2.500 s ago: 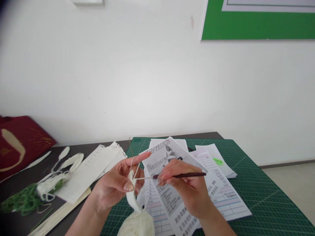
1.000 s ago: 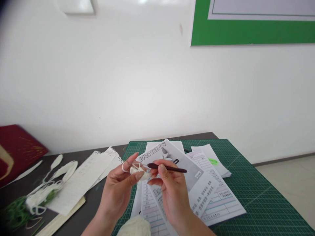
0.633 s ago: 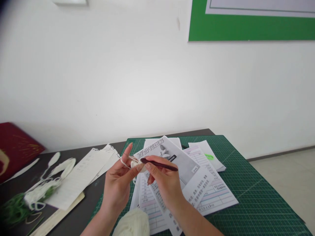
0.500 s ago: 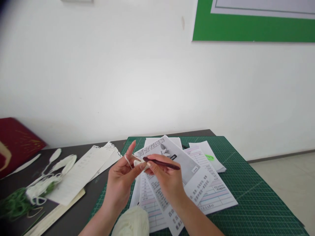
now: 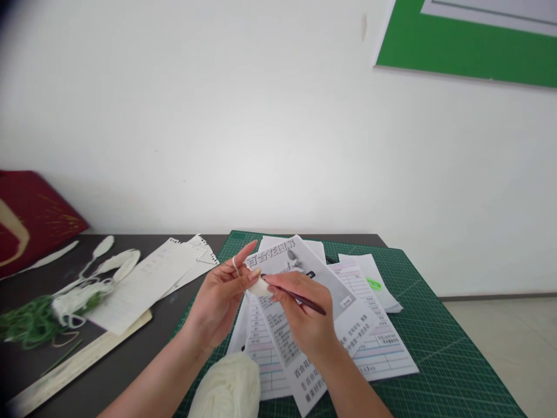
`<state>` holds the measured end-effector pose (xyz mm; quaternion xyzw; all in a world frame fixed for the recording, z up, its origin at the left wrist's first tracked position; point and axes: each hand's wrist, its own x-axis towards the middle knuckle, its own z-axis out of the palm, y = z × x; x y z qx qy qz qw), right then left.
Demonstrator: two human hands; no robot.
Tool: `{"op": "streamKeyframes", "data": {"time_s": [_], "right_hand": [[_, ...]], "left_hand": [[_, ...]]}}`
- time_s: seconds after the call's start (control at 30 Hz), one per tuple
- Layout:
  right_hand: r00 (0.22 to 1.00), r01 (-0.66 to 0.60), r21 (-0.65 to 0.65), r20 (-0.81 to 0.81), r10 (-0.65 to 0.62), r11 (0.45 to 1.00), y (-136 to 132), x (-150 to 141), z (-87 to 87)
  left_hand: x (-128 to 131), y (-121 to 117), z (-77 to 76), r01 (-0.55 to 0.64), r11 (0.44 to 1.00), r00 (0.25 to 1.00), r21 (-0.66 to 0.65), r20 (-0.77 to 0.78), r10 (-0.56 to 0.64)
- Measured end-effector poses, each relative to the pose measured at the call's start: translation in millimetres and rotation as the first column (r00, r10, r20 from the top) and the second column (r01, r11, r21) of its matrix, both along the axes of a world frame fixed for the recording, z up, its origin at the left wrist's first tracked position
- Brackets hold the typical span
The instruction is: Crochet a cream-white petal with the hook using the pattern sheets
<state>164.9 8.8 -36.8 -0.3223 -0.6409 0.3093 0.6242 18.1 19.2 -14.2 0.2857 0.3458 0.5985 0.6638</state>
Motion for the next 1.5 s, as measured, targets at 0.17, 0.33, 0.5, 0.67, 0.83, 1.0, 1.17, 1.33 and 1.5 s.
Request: {"op": "streamKeyframes", "data": {"time_s": [0.17, 0.33, 0.5, 0.67, 0.83, 1.0, 1.17, 1.33, 1.5], "right_hand": [[0.999, 0.023, 0.014, -0.028, -0.023, 1.000, 5.2, 3.8, -2.7], [0.998, 0.012, 0.037, -0.069, -0.009, 0.999, 8.4, 8.1, -1.7], [0.995, 0.001, 0.046, -0.101, 0.004, 0.999, 7.7, 9.9, -1.3], [0.993, 0.010, 0.056, -0.118, -0.003, 0.998, 8.1, 10.7, -0.3], [0.999, 0.021, 0.120, -0.032, -0.017, 0.993, 7.7, 10.2, -0.8], [0.998, 0.045, 0.156, 0.033, -0.050, 0.987, 6.6, 10.7, -2.7], [0.994, 0.079, 0.187, 0.053, -0.091, 0.979, 7.5, 10.3, -3.1], [0.993, 0.092, 0.202, 0.059, -0.106, 0.975, 7.3, 10.7, -3.2], [0.987, 0.080, 0.260, 0.114, -0.112, 0.962, 5.2, 11.4, -3.7]], "left_hand": [[0.2, 2.7, -5.3, 0.008, 0.999, 0.998, -0.049, 0.062, -0.005], [-2.7, 4.6, -2.9, 0.026, 1.000, 0.999, -0.016, 0.045, -0.025], [-8.5, 5.8, 3.0, 0.112, 0.994, 0.993, 0.006, 0.038, -0.112], [-14.5, 7.5, 3.5, 0.219, 0.973, 0.976, 0.068, 0.007, -0.220], [-17.7, 10.5, 3.5, 0.157, 0.984, 0.987, 0.084, -0.053, -0.153], [-17.4, 12.2, 2.4, 0.122, 0.992, 0.991, 0.046, 0.042, -0.124], [-17.0, 13.5, 1.1, 0.167, 0.985, 0.975, -0.034, 0.155, -0.160], [-18.1, 12.0, 4.2, 0.198, 0.979, 0.965, -0.056, 0.186, -0.184], [-12.3, 7.7, 5.8, 0.136, 0.991, 0.987, -0.002, 0.092, -0.135]]}}
